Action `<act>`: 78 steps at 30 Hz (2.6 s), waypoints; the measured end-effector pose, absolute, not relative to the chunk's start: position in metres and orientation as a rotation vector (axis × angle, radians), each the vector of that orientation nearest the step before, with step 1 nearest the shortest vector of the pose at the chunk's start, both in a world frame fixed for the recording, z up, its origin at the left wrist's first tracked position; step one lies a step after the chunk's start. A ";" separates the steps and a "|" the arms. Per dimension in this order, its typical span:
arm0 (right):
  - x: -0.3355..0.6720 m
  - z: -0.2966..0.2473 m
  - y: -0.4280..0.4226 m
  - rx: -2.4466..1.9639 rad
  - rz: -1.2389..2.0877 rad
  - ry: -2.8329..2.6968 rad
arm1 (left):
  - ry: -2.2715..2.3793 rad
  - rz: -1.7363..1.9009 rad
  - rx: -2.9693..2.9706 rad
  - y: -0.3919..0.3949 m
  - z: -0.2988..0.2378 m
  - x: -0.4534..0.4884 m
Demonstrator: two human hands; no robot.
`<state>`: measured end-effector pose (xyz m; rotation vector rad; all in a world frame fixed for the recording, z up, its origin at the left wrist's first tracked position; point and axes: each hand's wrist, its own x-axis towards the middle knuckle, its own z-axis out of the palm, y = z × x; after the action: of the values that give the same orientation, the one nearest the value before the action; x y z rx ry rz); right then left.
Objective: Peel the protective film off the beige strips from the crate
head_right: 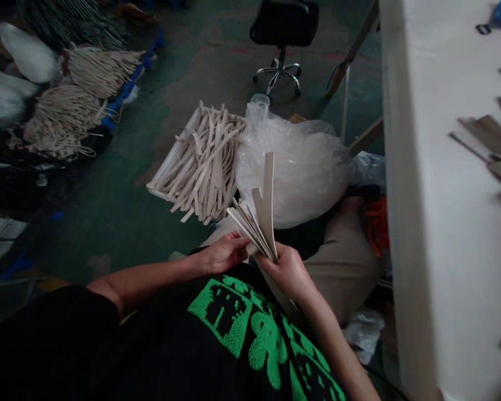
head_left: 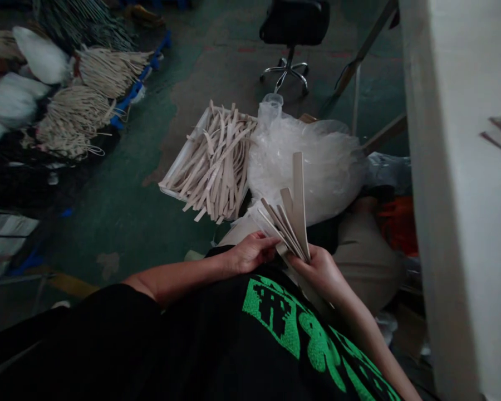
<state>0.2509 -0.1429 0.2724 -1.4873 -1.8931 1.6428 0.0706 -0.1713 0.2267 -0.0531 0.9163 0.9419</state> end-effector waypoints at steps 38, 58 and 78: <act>0.241 0.261 -0.133 -1.578 1.783 -1.716 | 1.005 1.120 0.035 -0.167 0.225 0.064; 0.237 0.267 -0.138 -1.528 1.740 -1.658 | 1.039 1.170 0.093 -0.158 0.236 0.062; 0.265 0.306 -0.149 -1.688 1.484 -1.872 | 0.885 0.994 0.092 -0.167 0.243 0.090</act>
<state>0.2647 -0.1488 0.3060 -1.6877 -1.8717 1.4837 0.0898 -0.1674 0.2431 0.0917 0.8847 0.9938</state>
